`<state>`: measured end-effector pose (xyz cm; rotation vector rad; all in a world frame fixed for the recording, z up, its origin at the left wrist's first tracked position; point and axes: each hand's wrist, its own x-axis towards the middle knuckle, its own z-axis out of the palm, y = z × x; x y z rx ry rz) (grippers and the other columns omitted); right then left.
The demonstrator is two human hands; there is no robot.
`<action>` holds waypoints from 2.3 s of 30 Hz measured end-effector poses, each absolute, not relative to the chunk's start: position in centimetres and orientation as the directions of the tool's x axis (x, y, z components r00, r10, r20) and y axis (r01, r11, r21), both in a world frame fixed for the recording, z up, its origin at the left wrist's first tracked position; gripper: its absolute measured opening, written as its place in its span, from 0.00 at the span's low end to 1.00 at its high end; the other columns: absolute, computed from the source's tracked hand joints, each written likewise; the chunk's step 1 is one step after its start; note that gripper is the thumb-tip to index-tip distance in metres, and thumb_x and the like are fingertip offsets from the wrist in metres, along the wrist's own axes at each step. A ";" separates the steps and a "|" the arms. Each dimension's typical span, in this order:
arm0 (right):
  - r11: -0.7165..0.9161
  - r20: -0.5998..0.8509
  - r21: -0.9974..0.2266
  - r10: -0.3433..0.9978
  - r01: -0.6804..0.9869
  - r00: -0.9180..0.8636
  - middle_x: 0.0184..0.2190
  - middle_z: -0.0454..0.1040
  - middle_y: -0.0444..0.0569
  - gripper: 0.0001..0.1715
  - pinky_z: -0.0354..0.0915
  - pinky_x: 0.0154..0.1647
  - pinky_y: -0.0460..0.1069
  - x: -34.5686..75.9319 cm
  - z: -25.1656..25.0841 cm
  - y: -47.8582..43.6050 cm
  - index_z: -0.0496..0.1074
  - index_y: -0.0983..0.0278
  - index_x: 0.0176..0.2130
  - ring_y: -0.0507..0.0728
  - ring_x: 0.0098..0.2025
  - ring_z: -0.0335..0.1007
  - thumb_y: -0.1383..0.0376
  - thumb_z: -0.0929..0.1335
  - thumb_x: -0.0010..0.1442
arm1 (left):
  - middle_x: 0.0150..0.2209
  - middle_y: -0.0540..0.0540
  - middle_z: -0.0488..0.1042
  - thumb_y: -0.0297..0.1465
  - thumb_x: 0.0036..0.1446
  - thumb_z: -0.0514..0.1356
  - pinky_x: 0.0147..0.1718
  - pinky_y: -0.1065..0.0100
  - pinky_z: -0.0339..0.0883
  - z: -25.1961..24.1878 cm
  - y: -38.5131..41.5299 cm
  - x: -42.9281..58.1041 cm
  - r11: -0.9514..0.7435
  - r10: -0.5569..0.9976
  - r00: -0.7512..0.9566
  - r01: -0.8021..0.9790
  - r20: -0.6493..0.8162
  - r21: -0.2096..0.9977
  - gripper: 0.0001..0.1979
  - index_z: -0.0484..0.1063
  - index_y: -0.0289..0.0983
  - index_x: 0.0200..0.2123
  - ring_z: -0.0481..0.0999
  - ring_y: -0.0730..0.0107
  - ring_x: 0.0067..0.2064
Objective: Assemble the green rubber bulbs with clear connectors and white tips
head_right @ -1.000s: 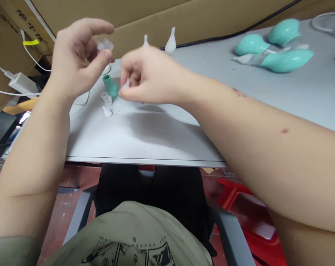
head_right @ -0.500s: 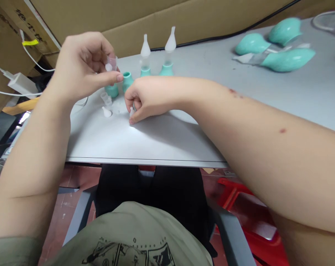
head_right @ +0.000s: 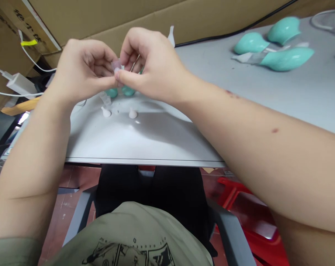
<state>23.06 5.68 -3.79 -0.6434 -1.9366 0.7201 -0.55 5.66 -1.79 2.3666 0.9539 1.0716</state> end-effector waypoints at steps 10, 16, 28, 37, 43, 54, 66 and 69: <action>0.700 0.654 -0.713 0.686 0.044 -0.318 0.34 0.79 0.45 0.24 0.71 0.36 0.56 22.6 -4.4 5.8 0.75 0.57 0.38 0.58 0.38 0.81 0.50 0.85 0.67 | 0.32 0.50 0.88 0.49 0.55 0.87 0.29 0.61 0.77 -1.6 5.9 -0.2 -0.727 0.684 0.433 0.334 0.587 0.601 0.21 0.85 0.45 0.35 0.87 0.63 0.33; 0.738 0.705 -0.673 0.659 0.047 -0.263 0.36 0.82 0.46 0.15 0.72 0.36 0.56 22.4 -4.5 5.9 0.79 0.58 0.35 0.56 0.35 0.79 0.59 0.84 0.68 | 0.36 0.49 0.89 0.45 0.56 0.88 0.30 0.59 0.80 -1.5 5.6 -0.1 -0.705 0.702 0.438 0.312 0.562 0.637 0.20 0.83 0.47 0.34 0.90 0.61 0.35; 0.667 0.613 -0.742 0.713 0.061 -0.340 0.35 0.85 0.47 0.23 0.84 0.41 0.60 22.7 -4.3 6.5 0.79 0.53 0.33 0.60 0.35 0.81 0.43 0.85 0.61 | 0.28 0.51 0.85 0.51 0.55 0.85 0.26 0.53 0.77 -1.5 6.0 0.0 -0.673 0.736 0.411 0.354 0.539 0.650 0.18 0.83 0.53 0.30 0.87 0.55 0.29; 0.597 0.561 -0.802 0.771 0.034 -0.302 0.31 0.81 0.51 0.27 0.83 0.45 0.64 22.3 -3.8 6.0 0.77 0.55 0.31 0.62 0.35 0.79 0.42 0.86 0.55 | 0.30 0.46 0.85 0.44 0.65 0.80 0.25 0.60 0.77 -2.2 5.8 0.1 -0.689 0.717 0.419 0.305 0.556 0.658 0.17 0.80 0.45 0.33 0.84 0.63 0.28; 0.559 0.520 -0.828 0.791 0.037 -0.323 0.34 0.83 0.51 0.26 0.84 0.52 0.68 22.4 -3.8 5.8 0.77 0.54 0.32 0.65 0.40 0.80 0.45 0.87 0.52 | 0.30 0.49 0.86 0.40 0.59 0.81 0.27 0.56 0.81 -1.4 5.3 0.3 -0.627 0.767 0.419 0.324 0.487 0.709 0.12 0.82 0.50 0.30 0.85 0.58 0.28; 0.608 0.579 -0.793 0.743 -0.021 -0.335 0.36 0.82 0.45 0.22 0.87 0.51 0.62 22.3 -4.6 6.0 0.75 0.55 0.36 0.60 0.38 0.81 0.46 0.83 0.64 | 0.30 0.46 0.86 0.35 0.63 0.77 0.26 0.59 0.80 -1.6 5.5 0.3 -0.596 0.777 0.415 0.244 0.473 0.765 0.10 0.82 0.44 0.31 0.86 0.61 0.27; 0.629 0.612 -0.776 0.730 -0.052 -0.302 0.35 0.83 0.47 0.18 0.85 0.45 0.59 22.1 -4.6 5.9 0.76 0.57 0.34 0.59 0.36 0.81 0.56 0.84 0.62 | 0.28 0.47 0.85 0.42 0.60 0.82 0.26 0.62 0.80 -1.6 5.6 0.5 -0.542 0.819 0.375 0.258 0.435 0.800 0.16 0.82 0.44 0.30 0.82 0.65 0.26; 0.641 0.618 -0.767 0.726 -0.026 -0.301 0.33 0.83 0.47 0.18 0.83 0.43 0.61 22.2 -4.5 6.2 0.76 0.56 0.33 0.60 0.34 0.81 0.55 0.83 0.61 | 0.29 0.47 0.86 0.39 0.60 0.81 0.25 0.62 0.79 -1.6 5.6 0.5 -0.545 0.813 0.388 0.249 0.434 0.800 0.13 0.83 0.45 0.30 0.83 0.64 0.25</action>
